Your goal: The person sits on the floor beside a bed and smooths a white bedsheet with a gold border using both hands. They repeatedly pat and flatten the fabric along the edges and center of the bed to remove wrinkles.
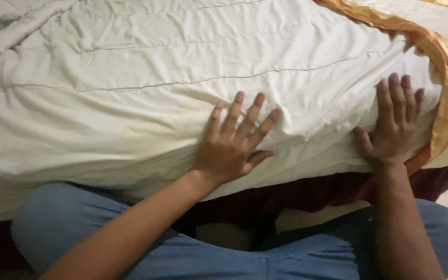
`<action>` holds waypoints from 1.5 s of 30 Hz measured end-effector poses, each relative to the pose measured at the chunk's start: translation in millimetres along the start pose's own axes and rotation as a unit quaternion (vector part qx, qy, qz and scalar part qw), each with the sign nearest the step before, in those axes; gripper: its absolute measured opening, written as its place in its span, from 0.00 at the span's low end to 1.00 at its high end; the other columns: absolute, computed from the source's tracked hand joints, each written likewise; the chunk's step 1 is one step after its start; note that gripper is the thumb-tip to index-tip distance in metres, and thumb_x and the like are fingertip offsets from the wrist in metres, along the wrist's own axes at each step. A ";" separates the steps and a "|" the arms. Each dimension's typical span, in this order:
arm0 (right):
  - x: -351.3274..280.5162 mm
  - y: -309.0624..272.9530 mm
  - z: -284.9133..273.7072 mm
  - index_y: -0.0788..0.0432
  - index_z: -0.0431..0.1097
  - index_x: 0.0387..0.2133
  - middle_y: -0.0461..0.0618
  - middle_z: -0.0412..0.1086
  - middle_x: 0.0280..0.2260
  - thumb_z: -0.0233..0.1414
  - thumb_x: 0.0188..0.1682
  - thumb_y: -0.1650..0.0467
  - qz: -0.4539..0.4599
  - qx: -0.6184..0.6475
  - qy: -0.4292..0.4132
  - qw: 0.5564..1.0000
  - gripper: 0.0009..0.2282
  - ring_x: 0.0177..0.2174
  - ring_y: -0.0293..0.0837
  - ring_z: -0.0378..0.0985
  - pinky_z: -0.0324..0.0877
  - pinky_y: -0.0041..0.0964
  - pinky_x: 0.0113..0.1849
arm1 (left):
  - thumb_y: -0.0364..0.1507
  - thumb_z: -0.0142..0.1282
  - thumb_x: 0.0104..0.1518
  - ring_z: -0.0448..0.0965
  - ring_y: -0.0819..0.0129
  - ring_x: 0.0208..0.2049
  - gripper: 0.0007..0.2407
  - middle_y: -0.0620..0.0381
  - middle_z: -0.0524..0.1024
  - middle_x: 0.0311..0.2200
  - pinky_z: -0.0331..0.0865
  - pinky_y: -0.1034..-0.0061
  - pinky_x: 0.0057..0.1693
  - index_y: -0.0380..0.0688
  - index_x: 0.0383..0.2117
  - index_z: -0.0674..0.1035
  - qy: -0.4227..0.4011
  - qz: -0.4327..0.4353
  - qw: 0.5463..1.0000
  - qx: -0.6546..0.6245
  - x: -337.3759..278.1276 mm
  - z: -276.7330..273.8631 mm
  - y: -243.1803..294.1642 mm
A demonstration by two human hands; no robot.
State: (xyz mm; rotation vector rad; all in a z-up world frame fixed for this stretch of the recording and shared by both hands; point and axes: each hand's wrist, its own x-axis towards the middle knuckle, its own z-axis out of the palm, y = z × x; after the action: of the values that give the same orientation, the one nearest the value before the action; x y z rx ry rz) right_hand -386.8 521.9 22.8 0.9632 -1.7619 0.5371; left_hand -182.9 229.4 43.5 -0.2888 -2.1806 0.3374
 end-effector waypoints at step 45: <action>-14.2 -40.8 25.5 0.66 0.61 0.65 0.60 0.60 0.66 0.44 0.52 0.69 0.031 0.000 0.055 0.998 0.26 0.68 0.56 0.58 0.42 0.58 0.70 | 0.39 0.53 0.60 0.64 0.49 0.67 0.30 0.47 0.65 0.68 0.55 0.53 0.71 0.53 0.72 0.65 0.041 -0.032 0.998 0.039 73.9 70.0 101.6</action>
State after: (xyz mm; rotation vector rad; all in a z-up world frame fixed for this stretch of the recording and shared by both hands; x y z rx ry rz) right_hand -365.7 484.6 -3.3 0.8648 -1.6970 0.6191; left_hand -274.0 339.0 23.9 -0.1863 -2.0867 0.3666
